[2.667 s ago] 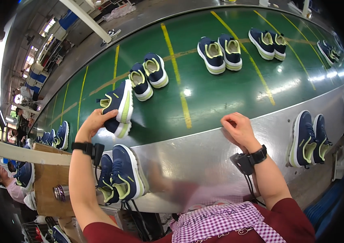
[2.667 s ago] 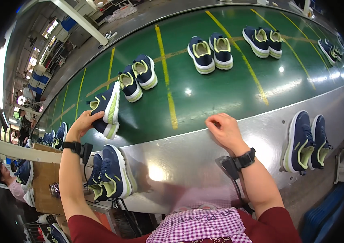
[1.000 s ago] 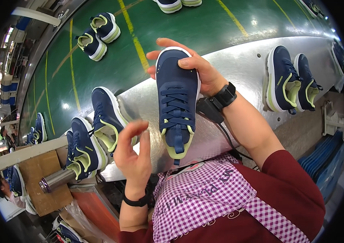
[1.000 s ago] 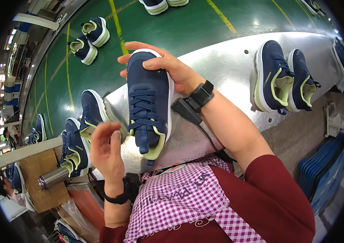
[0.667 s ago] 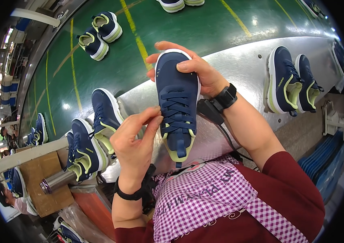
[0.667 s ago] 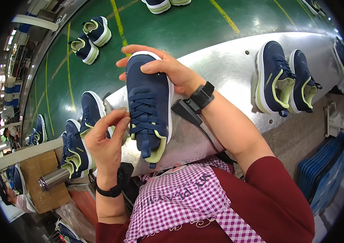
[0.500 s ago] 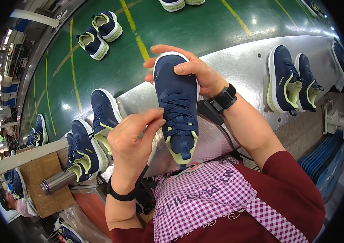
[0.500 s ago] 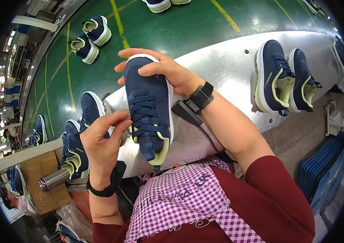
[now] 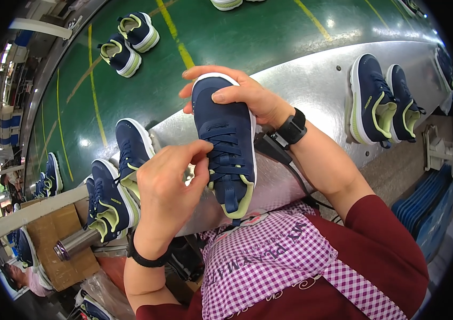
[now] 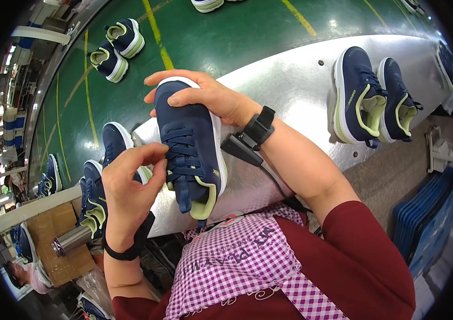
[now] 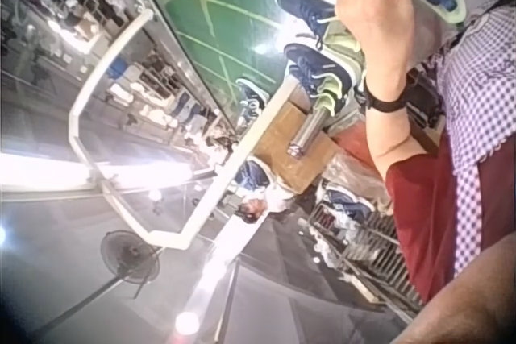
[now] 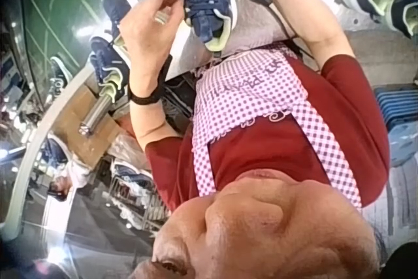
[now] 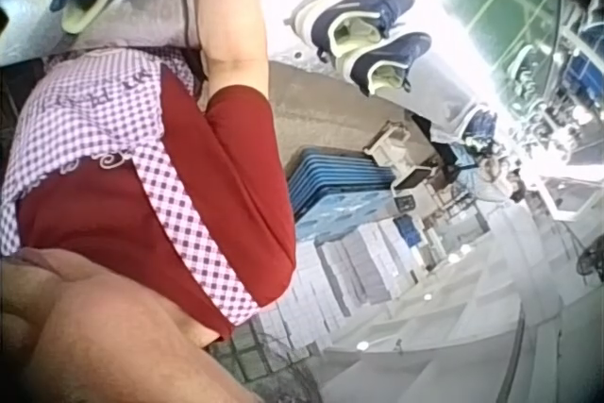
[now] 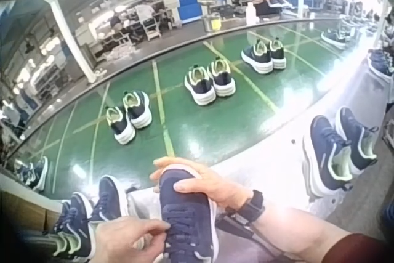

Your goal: Inspecting and arranging sneakers on a conveyor belt in a shoe manufacturing facility.

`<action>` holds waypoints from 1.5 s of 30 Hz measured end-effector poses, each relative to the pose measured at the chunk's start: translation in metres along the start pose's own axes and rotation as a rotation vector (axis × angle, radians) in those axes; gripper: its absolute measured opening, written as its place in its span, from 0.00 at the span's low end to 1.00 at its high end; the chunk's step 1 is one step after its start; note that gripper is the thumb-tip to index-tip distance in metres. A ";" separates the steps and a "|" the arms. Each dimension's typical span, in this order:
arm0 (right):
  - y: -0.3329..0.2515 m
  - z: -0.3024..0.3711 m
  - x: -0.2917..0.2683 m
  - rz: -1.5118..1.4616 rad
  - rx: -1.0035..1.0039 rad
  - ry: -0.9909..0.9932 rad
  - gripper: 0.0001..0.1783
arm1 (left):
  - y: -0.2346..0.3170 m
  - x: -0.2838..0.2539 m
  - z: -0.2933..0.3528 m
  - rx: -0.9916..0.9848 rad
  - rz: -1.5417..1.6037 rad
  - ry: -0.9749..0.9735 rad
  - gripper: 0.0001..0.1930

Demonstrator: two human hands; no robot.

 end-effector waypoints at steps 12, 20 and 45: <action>-0.002 0.002 -0.001 0.030 -0.015 -0.009 0.37 | 0.010 0.007 0.019 0.013 -0.247 0.172 0.15; 0.004 -0.003 0.003 -0.014 0.012 0.008 0.39 | 0.005 0.010 0.038 0.048 -0.038 0.071 0.23; 0.002 0.003 -0.001 -0.040 0.005 0.125 0.40 | -0.031 0.044 0.120 -0.167 -0.522 0.297 0.17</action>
Point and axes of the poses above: each hand's wrist, its own z-axis away from the middle knuckle, its own x-axis out of the palm, y = z × x, the point moved 5 cm from there along -z, towards the middle knuckle, and after that the axes turned 7 degrees about -y, right-handed, at the moved point
